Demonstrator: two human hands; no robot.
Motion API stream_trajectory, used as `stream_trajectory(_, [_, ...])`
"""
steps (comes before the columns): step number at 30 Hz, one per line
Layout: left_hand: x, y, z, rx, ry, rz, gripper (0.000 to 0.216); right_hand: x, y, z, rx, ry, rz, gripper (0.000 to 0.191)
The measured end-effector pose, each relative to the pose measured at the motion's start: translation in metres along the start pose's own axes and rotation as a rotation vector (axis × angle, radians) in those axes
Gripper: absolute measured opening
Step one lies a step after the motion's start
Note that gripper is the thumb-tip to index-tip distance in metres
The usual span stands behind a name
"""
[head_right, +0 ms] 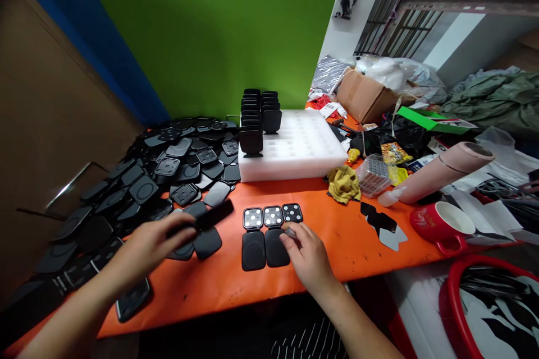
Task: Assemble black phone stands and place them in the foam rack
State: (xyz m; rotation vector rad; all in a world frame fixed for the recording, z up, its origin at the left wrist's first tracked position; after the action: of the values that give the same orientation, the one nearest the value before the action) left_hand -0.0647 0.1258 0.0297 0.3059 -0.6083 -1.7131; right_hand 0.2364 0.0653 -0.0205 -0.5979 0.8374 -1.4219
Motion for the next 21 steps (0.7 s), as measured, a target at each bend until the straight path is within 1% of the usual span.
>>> stream_trajectory(1, [0.007,0.014,-0.004,0.047,-0.132,-0.134,0.019,0.0,-0.009,0.0,-0.004,-0.056,0.031,0.028])
stream_trajectory(2, [0.013,0.026,-0.007,0.084,-0.218,-0.222,0.017,0.0,-0.017,-0.001,-0.012,-0.131,0.068,0.03])
stream_trajectory(3, [0.019,0.036,-0.009,0.121,-0.257,-0.267,0.016,0.0,-0.025,-0.002,-0.022,-0.212,0.103,0.032])
stream_trajectory(4, [0.023,0.042,-0.01,0.172,-0.287,-0.279,0.015,0.001,-0.032,-0.004,-0.036,-0.287,0.126,0.03])
stream_trajectory(5, [0.026,0.046,-0.011,0.252,-0.289,-0.251,0.013,0.002,-0.036,-0.007,-0.06,-0.344,0.127,0.026])
stream_trajectory(6, [0.028,0.047,-0.013,0.363,-0.267,-0.192,0.011,0.003,-0.039,-0.011,-0.098,-0.374,0.101,0.021])
stream_trajectory(7, [0.029,0.047,-0.015,0.501,-0.219,-0.11,0.012,0.005,-0.041,-0.016,-0.16,-0.376,0.05,0.02])
stream_trajectory(8, [0.029,0.045,-0.019,0.658,-0.14,-0.019,0.02,0.008,-0.041,-0.023,-0.25,-0.358,-0.025,0.023])
stream_trajectory(10, [0.029,0.042,-0.033,0.971,0.06,0.134,0.039,0.014,-0.042,-0.038,-0.479,-0.31,-0.221,0.03])
stream_trajectory(11, [0.03,0.043,-0.044,1.107,0.141,0.175,0.046,0.018,-0.043,-0.047,-0.593,-0.296,-0.32,0.032])
stream_trajectory(12, [0.031,0.046,-0.055,1.228,0.173,0.189,0.05,0.022,-0.044,-0.055,-0.687,-0.302,-0.397,0.033])
stream_trajectory(13, [0.032,0.05,-0.067,1.332,0.156,0.183,0.048,0.025,-0.047,-0.062,-0.752,-0.32,-0.437,0.033])
stream_trajectory(14, [0.033,0.054,-0.078,1.415,0.117,0.217,0.043,0.028,-0.05,-0.068,-0.787,-0.341,-0.431,0.033])
stream_trajectory(16, [0.035,0.062,-0.091,1.563,0.078,0.273,0.037,0.031,-0.055,-0.075,-0.777,-0.367,-0.335,0.032])
stream_trajectory(18, [0.035,0.064,-0.093,1.638,0.092,0.332,0.035,0.031,-0.054,-0.073,-0.702,-0.328,-0.261,0.031])
stream_trajectory(20, [0.036,0.06,-0.088,1.613,0.093,0.382,0.033,0.028,-0.05,-0.067,-0.628,-0.277,-0.28,0.033])
stream_trajectory(21, [0.036,0.057,-0.086,1.567,0.059,0.4,0.034,0.026,-0.048,-0.063,-0.595,-0.264,-0.3,0.034])
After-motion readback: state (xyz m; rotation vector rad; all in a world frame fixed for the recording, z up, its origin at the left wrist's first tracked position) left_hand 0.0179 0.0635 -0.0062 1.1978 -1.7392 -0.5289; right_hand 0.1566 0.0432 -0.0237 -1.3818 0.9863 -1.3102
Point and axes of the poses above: each hand's wrist, its own x-axis away from the middle knuckle, its own z-axis out of the back of the hand, y = z × x, the point moved 1 cm from there along -x, towards the middle knuckle, and after that the axes turned 1 degree about z, right-handed, at the moved point
